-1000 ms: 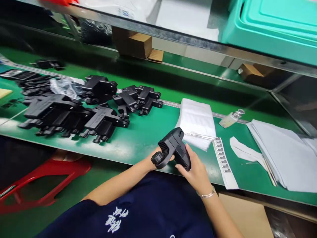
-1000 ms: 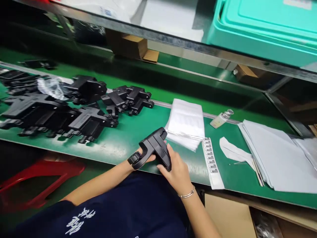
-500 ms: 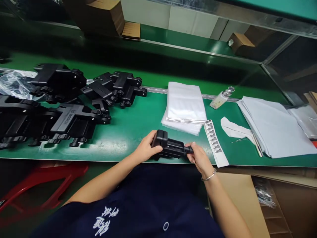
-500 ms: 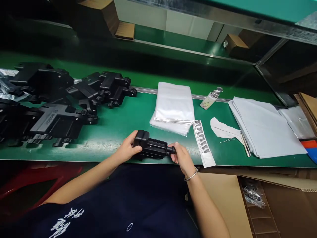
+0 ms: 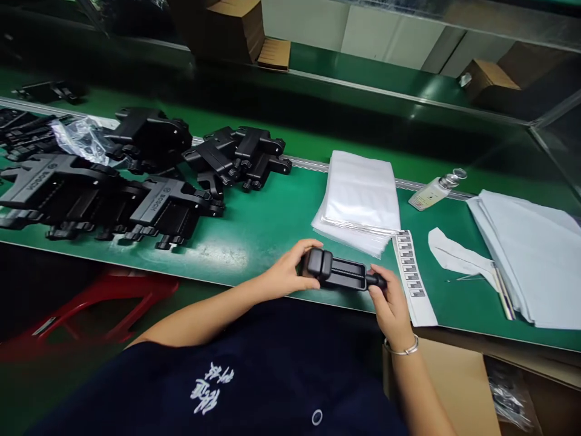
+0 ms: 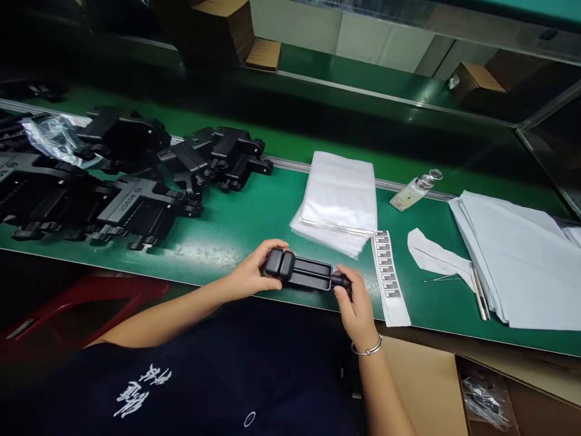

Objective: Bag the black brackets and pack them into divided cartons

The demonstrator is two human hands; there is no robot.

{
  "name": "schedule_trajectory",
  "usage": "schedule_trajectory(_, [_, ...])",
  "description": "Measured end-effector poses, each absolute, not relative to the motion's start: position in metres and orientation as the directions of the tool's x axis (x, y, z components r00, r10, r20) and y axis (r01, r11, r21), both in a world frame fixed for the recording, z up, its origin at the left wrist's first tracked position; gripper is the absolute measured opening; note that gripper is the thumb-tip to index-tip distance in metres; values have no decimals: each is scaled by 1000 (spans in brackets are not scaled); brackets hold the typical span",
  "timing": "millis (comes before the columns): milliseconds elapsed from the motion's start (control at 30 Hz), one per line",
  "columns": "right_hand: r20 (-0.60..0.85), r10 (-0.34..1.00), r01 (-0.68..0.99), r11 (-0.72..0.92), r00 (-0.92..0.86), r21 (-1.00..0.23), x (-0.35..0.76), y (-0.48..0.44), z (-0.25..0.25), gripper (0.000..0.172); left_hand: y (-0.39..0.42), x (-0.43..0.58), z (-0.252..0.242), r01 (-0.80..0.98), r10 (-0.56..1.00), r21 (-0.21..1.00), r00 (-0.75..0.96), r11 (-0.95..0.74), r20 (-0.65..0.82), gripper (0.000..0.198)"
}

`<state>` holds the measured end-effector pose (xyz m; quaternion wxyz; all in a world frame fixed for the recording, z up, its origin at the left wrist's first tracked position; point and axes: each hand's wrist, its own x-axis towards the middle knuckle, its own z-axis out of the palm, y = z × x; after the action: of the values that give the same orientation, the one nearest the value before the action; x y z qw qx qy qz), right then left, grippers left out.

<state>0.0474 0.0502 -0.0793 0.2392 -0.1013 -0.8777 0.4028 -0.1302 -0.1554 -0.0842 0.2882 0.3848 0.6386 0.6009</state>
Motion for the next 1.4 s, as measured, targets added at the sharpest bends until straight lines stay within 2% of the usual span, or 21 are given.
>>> schedule_trajectory(133, [303,444,-12,548,-843,-836,51,44,-95,33,-164,-137,-81,542,876,817,-274,-200,396,55])
schedule_trajectory(200, [333,451,-32,555,-828,-831,52,42,-99,31,-166,-139,-83,614,855,741,-198,-273,479,46])
schedule_trajectory(300, [378,426,-53,604,-822,-796,51,42,-96,33,-168,-140,-83,605,846,747,-216,-276,488,43])
schedule_trajectory(400, [472,291,-108,749,-832,-653,49,45,-80,39,-170,-140,-78,476,871,866,-349,-152,345,51])
schedule_trajectory(467, [532,93,-196,865,-842,-461,48,45,-66,44,-170,-140,-76,259,849,965,-502,-37,167,65])
schedule_trajectory(533, [547,-119,-301,919,-829,-256,46,43,-53,42,-168,-139,-76,-21,798,1000,-602,-14,-1,74])
schedule_trajectory(567, [545,-186,-338,921,-817,-192,44,41,-49,38,-167,-138,-76,-132,782,991,-621,-32,-57,75])
schedule_trajectory(600, [543,-205,-350,919,-815,-178,42,38,-45,34,-167,-138,-77,-196,771,979,-631,-54,-84,75])
schedule_trajectory(633, [534,-169,-332,915,-829,-227,40,35,-43,31,-167,-138,-77,-208,763,976,-640,-65,-86,75])
schedule_trajectory(667, [506,-77,-280,898,-859,-339,38,32,-43,31,-168,-138,-77,-170,753,984,-654,-59,-67,75])
schedule_trajectory(700, [436,56,-192,842,-898,-504,36,30,-43,33,-170,-138,-77,-87,739,995,-673,-41,-28,74])
schedule_trajectory(767, [124,298,63,547,-947,-835,30,26,-44,37,-177,-140,-76,152,722,988,-683,-7,110,75])
schedule_trajectory(800, [-71,340,190,332,-938,-924,28,26,-45,39,-180,-141,-75,272,732,962,-655,-4,189,74])
schedule_trajectory(867, [-363,267,364,-48,-893,-930,24,27,-46,42,-186,-142,-73,443,774,896,-556,-34,304,71])
schedule_trajectory(900, [-432,210,403,-169,-877,-900,23,28,-47,44,-188,-142,-73,483,784,874,-525,-44,330,70])
schedule_trajectory(933, [-453,181,407,-243,-873,-881,23,29,-49,47,-188,-142,-74,493,779,869,-532,-35,333,69])
schedule_trajectory(1000, [-393,235,330,-266,-889,-906,23,30,-52,52,-185,-139,-76,433,708,901,-641,16,296,68])
schedule_trajectory(1100, [-161,430,166,-27,-888,-986,26,28,-60,50,-175,-135,-83,233,578,972,-793,-7,194,69])
schedule_trajectory(1167, [-47,492,137,147,-869,-980,27,23,-64,40,-169,-133,-88,128,560,990,-817,-59,139,70])
schedule_trajectory(1200, [-27,509,136,180,-860,-974,26,20,-66,35,-166,-132,-89,91,560,993,-821,-70,114,71])
schedule_trajectory(1400, [-52,553,60,-3,-832,-998,21,15,-75,30,-156,-129,-89,-99,607,995,-791,4,-81,63])
